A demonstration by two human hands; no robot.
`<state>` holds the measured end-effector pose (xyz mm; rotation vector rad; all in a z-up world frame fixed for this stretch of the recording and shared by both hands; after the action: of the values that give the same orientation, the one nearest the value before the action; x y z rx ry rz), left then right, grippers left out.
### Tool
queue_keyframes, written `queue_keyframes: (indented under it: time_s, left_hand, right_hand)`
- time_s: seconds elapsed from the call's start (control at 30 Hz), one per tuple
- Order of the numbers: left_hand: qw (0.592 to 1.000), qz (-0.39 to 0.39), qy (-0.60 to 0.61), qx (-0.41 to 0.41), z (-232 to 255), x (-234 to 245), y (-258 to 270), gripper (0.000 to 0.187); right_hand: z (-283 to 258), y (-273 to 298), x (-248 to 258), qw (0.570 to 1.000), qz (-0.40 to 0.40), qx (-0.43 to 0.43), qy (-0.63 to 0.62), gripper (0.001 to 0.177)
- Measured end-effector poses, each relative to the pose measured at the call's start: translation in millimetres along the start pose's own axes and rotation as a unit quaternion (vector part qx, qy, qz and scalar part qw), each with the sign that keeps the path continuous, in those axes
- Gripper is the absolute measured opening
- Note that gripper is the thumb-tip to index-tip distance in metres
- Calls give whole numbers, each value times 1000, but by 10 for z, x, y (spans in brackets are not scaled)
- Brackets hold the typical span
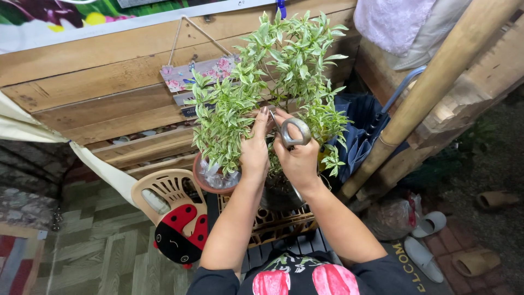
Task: The person trims a potted plant using shears. They hold the plant with one hand and cut branches with the other, removing cut pieces as they work.
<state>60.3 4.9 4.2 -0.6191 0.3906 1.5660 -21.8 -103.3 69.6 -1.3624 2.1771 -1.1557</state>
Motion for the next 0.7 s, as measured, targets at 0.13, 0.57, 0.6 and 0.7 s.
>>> queue_keyframes:
  time_s: [0.13, 0.57, 0.6, 0.7]
  left_hand:
    - [1000, 1, 19, -13, -16, 7, -19, 41]
    - [1000, -27, 14, -6, -87, 129, -41, 38]
    - [997, -63, 25, -34, -75, 127, -38, 38]
    - [980, -144, 4, -140, -83, 188, -27, 36]
  right_hand:
    - [-32, -8, 11, 1000, -5, 19, 11, 40]
    - [26, -95, 58, 990, -41, -104, -89, 40]
    - [78, -98, 28, 957, -84, -217, -176, 42]
    - [267, -142, 132, 927, -118, -251, -252, 42]
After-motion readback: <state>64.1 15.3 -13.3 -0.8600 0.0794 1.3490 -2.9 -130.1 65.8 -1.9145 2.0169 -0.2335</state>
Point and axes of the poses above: each hand's wrist, its own y-axis away from the middle knuckle, its own x-axis out of the back of the hand, z = x × y, the point moved 6 cm from there along -y, towards the middle knuckle, and after that the axes turned 5 degrees about y, right-handed, at the moved point
